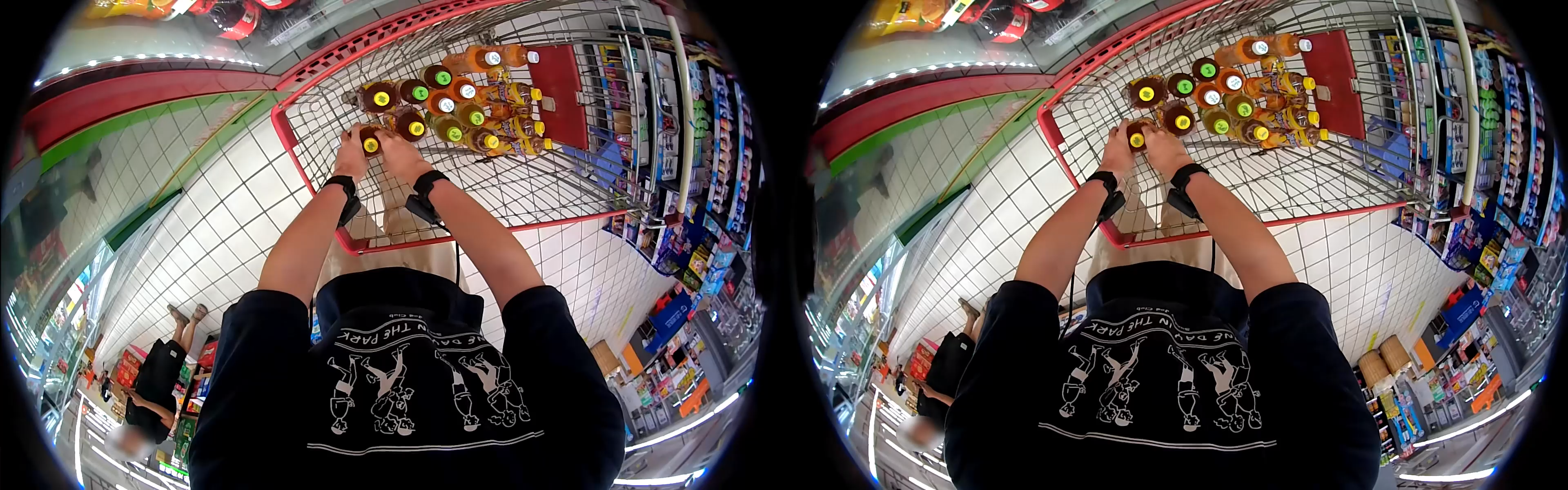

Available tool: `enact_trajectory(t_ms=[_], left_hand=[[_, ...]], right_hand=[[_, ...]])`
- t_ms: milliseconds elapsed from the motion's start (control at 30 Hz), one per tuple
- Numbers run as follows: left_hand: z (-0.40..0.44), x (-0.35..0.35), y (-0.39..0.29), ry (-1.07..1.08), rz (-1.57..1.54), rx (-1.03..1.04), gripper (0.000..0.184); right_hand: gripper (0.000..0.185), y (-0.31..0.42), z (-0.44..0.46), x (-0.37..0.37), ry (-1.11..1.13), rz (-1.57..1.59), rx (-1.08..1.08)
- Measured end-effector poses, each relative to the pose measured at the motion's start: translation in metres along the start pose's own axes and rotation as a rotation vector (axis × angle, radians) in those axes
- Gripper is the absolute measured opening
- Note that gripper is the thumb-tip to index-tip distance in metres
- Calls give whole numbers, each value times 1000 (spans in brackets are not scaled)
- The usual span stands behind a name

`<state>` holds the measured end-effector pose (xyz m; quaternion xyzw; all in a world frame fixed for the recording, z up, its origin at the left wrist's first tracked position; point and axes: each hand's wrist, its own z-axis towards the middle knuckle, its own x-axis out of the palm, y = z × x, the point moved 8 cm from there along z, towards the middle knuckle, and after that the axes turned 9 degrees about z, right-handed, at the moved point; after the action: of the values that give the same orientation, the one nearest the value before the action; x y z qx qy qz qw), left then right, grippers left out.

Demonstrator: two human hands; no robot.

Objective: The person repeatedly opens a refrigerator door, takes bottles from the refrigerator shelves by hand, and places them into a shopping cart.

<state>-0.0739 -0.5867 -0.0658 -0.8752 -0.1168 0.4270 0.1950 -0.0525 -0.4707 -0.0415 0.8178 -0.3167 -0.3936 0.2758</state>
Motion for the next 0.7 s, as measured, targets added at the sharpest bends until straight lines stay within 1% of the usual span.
enact_trajectory(t_ms=[33,100,133,167,233,267,300,367,400,433,500,533,567,600,633,667,700], left_hand=[[-1,-4,-3,-10,5,8,73],[-1,-10,-8,34,30,5,72],[0,-9,-4,59,51,-31,68],[3,-13,-4,48,44,-34,59],[-7,-38,-22,51,6,-53,45],[-16,-54,-35,1,-21,-23,35],[-9,-50,-25,-44,26,-18,29],[-14,-64,-28,-49,-92,-59,24],[-15,-69,-29,-116,-141,37,21],[-26,-86,-38,-194,-177,60,20],[-46,-111,-49,-227,-290,78,18],[-59,-121,-53,-190,-351,53,17],[-71,-133,-59,-154,-415,32,15],[-73,-133,-52,-259,-369,182,17],[-86,-144,-56,-237,-368,159,16],[-98,-154,-59,-224,-419,156,16],[-109,-163,-58,-212,-474,154,17]], right_hand=[[46,4,-3,-7,-12,-1,-8],[33,7,-13,-18,32,2,20],[25,4,-13,-19,-44,11,-45],[23,-5,-8,-15,-38,22,-23],[21,-4,-13,-26,-110,72,-75],[21,0,-16,-33,-114,110,-76],[19,5,-16,-39,-140,144,-107],[17,16,-18,-54,-175,215,-126],[17,32,-22,-67,-185,227,-148],[18,40,-22,-73,-209,236,-202],[19,50,-18,-82,-273,343,-237],[22,56,-17,-84,-285,395,-224],[23,66,-17,-87,-289,441,-258],[24,81,-22,-94,-329,465,-304],[25,100,-32,-105,-371,487,-349],[25,110,-36,-105,-282,567,-235],[27,128,-44,-112,-392,471,-370]])
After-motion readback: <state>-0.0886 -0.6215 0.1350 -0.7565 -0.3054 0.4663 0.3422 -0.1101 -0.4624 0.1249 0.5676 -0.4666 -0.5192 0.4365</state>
